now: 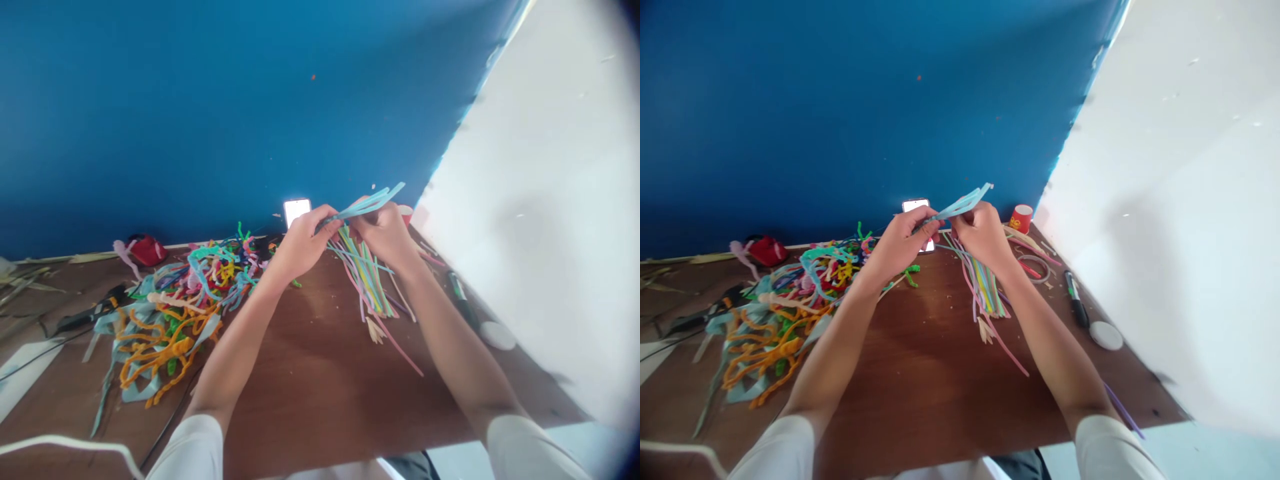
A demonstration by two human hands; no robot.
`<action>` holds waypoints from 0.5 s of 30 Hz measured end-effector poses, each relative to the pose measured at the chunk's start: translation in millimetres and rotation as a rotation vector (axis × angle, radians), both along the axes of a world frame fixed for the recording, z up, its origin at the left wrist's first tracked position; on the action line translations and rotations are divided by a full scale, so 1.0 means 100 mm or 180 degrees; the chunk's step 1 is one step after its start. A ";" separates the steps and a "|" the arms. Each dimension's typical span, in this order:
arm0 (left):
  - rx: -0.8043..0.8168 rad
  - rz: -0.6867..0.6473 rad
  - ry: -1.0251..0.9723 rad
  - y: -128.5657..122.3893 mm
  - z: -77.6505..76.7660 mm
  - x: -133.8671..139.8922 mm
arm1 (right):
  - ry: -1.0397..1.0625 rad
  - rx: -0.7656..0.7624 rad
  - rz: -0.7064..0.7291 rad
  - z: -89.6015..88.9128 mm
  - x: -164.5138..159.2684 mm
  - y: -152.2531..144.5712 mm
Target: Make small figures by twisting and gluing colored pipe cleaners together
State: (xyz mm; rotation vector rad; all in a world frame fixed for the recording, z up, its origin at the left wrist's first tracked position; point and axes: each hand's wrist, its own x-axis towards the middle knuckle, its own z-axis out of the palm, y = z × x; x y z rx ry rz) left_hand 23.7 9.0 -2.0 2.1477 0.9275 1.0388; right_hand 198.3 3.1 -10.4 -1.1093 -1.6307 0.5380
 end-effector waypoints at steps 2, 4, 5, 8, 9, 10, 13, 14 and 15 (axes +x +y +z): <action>-0.0044 -0.0014 -0.0088 0.01 -0.01 0.00 | 0.0071 -0.0103 -0.0059 0.00 0.01 0.00; -0.0117 -0.0042 -0.0182 0.02 -0.03 0.01 | 0.0208 -0.0177 -0.0134 0.01 0.03 0.00; -0.0147 -0.0046 -0.0208 0.03 -0.03 0.01 | 0.0249 -0.0172 -0.0173 0.01 0.04 -0.01; -0.0106 0.0000 -0.0184 0.04 -0.04 0.00 | 0.0297 -0.0102 -0.0122 0.03 0.06 -0.06; -0.0039 0.0026 -0.0151 0.05 -0.05 0.00 | 0.0346 -0.0099 -0.0038 0.04 0.06 -0.07; 0.0037 0.0054 -0.0106 0.05 -0.05 -0.01 | 0.0417 -0.0106 0.0061 0.05 0.06 -0.09; 0.0168 0.0099 0.0059 0.07 -0.07 -0.02 | 0.0568 -0.0085 0.0155 0.07 0.02 -0.12; 0.0170 0.0093 0.0101 0.07 -0.07 -0.01 | 0.0577 -0.0055 0.0088 0.07 0.01 -0.12; 0.0162 0.0081 0.0123 0.07 -0.07 -0.01 | 0.0584 -0.0026 0.0002 0.07 0.00 -0.12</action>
